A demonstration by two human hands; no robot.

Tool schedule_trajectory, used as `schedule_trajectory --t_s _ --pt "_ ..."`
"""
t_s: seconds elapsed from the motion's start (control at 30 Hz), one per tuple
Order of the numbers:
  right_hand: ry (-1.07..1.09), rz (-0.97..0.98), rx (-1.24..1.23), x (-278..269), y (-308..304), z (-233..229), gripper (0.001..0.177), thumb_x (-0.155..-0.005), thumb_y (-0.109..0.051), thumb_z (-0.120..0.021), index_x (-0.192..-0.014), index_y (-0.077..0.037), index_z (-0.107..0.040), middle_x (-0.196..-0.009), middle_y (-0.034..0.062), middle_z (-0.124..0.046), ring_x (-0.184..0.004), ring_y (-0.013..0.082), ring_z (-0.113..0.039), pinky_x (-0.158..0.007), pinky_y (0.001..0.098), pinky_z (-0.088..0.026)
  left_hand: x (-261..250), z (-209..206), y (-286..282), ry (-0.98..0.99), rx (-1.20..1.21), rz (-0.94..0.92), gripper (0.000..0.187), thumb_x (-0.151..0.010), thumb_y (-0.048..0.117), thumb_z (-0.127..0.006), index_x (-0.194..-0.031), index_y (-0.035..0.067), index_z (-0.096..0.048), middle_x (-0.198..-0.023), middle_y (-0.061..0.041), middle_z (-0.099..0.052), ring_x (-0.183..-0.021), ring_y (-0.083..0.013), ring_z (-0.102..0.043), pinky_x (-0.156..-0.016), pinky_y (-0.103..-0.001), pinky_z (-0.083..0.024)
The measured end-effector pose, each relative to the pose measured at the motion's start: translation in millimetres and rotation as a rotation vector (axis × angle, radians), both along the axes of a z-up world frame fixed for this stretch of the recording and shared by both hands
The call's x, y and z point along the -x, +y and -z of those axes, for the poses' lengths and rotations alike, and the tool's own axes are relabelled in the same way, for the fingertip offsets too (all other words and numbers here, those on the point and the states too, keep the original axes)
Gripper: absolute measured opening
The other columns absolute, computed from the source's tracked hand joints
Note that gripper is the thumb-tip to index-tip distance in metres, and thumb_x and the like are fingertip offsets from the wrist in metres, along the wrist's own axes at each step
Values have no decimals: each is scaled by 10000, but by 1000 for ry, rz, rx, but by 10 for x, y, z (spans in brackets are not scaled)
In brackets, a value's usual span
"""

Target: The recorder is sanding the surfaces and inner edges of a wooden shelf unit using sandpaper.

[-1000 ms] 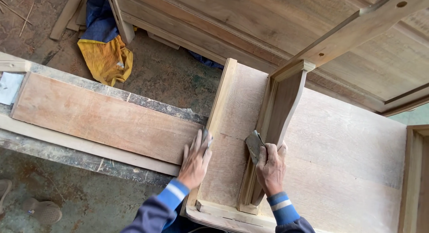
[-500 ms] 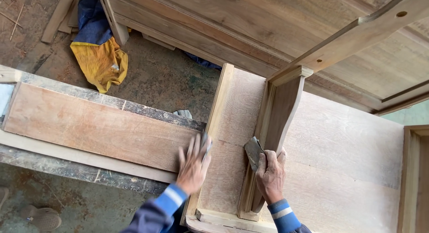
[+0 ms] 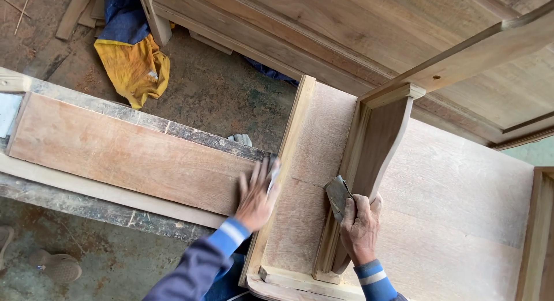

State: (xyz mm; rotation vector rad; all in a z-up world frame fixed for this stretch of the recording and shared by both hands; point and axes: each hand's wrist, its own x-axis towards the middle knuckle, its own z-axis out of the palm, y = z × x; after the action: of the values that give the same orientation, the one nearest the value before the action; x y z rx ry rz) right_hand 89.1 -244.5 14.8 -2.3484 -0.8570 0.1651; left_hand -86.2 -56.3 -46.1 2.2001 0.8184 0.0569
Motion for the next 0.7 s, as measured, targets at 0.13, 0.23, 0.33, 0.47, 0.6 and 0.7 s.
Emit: schedule_trajectory --t_s 0.13,0.23,0.33,0.47,0.6,0.7 --pt "-25 17 -3 1 2 17 88 -990 -146 -604 -1004 -59 -614 -1069 197 -550 -979 383 -581 -788 503 -490 878 245 -467 134 67 13 608 -1076 440 -137 -1625 181 -165 -1725 -199 -92 -1599 -365 -52 -1237 -637 42" --pt "-39 7 16 -35 7 20 95 -990 -148 -603 -1011 -57 -623 -1084 206 -563 -973 369 -583 -787 503 -490 557 -132 -284 33 72 -70 658 -1057 412 -228 -1638 108 -173 -1713 -186 -124 -1577 -349 -80 -1228 -571 -8" --pt "41 27 26 -28 -9 48 107 -984 -159 -606 -998 -54 -622 -1053 203 -552 -949 345 -589 -754 481 -505 272 -326 -120 -414 271 -364 603 -1111 348 -276 -1635 76 -153 -1713 -203 -204 -1600 -351 -208 -1288 -484 -209" --pt "5 32 35 -25 -6 39 106 -987 -159 -607 -1010 -58 -629 -1058 186 -555 -966 346 -585 -788 482 -503 325 -275 -394 -276 251 -56 650 -1060 207 -404 -1629 97 -108 -1707 -244 -53 -1573 -423 -107 -1256 -473 -180" --pt "-5 29 9 -20 27 7 107 -976 -159 -607 -1001 -56 -623 -1082 207 -550 -981 358 -580 -785 486 -500 200 -57 -403 -161 38 -8 707 -1016 156 -506 -1622 83 -151 -1687 -262 -19 -1545 -448 -119 -1252 -492 -187" --pt "8 50 65 -26 16 35 114 -974 -167 -611 -1001 -57 -625 -1070 206 -557 -974 357 -584 -781 489 -500 -460 267 64 -180 -76 -2 691 -1014 34 -358 -1664 96 -132 -1716 -260 -26 -1586 -460 -135 -1297 -496 -216"
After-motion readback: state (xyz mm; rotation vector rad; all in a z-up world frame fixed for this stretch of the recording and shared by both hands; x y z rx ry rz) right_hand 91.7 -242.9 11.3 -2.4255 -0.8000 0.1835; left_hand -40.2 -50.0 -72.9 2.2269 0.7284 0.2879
